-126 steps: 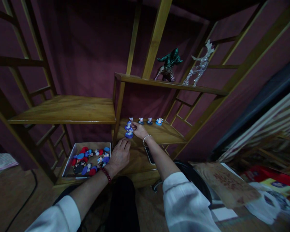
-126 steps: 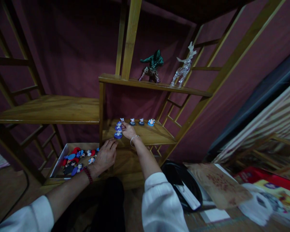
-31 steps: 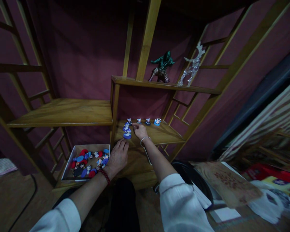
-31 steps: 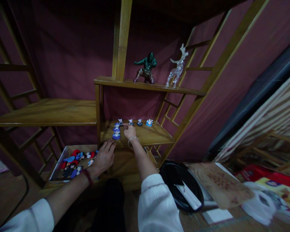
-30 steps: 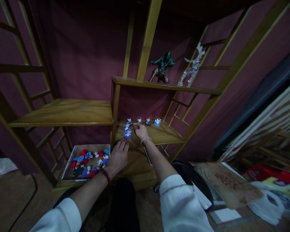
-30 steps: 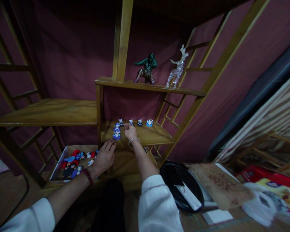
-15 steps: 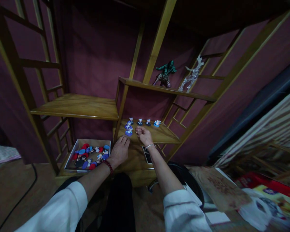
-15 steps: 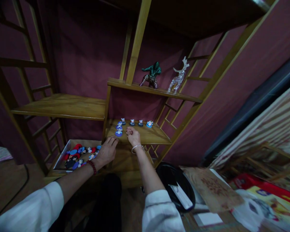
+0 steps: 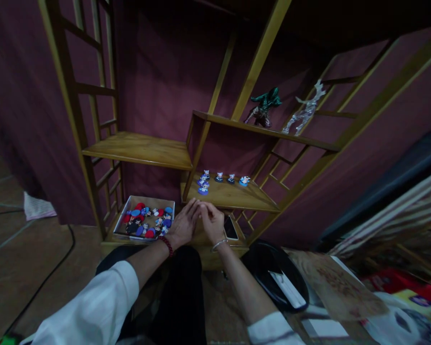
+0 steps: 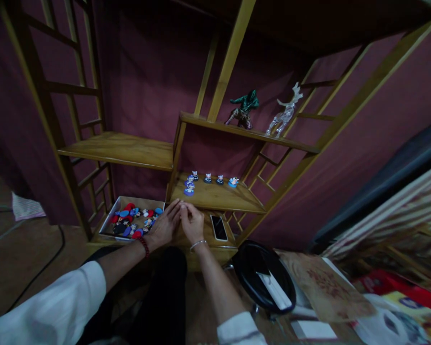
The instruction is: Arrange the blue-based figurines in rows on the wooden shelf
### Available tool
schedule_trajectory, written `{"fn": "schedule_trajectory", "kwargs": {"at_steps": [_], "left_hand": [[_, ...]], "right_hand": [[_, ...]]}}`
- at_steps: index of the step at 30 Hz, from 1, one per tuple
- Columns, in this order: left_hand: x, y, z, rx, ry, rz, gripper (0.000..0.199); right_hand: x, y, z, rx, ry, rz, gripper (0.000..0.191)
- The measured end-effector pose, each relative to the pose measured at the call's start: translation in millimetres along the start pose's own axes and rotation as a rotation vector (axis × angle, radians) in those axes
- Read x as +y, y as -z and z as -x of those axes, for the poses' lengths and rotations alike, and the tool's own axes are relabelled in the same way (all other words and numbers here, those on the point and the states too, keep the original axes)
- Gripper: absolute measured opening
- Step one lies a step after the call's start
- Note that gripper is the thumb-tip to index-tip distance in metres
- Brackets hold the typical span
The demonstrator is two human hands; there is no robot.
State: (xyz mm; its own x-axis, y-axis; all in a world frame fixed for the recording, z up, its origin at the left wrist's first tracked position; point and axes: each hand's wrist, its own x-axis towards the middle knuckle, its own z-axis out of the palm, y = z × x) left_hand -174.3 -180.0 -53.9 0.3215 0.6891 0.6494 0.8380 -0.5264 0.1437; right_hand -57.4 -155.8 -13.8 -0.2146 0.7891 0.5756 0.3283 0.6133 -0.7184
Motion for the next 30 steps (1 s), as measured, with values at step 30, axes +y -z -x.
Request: {"fn": "schedule_trajectory", "kwargs": {"at_steps": [30], "left_hand": [[-101, -30.4, 150, -0.573, 0.679, 0.03, 0.031]], "right_hand": [[102, -155, 45, -0.78, -0.317, 0.504, 0.037]]}}
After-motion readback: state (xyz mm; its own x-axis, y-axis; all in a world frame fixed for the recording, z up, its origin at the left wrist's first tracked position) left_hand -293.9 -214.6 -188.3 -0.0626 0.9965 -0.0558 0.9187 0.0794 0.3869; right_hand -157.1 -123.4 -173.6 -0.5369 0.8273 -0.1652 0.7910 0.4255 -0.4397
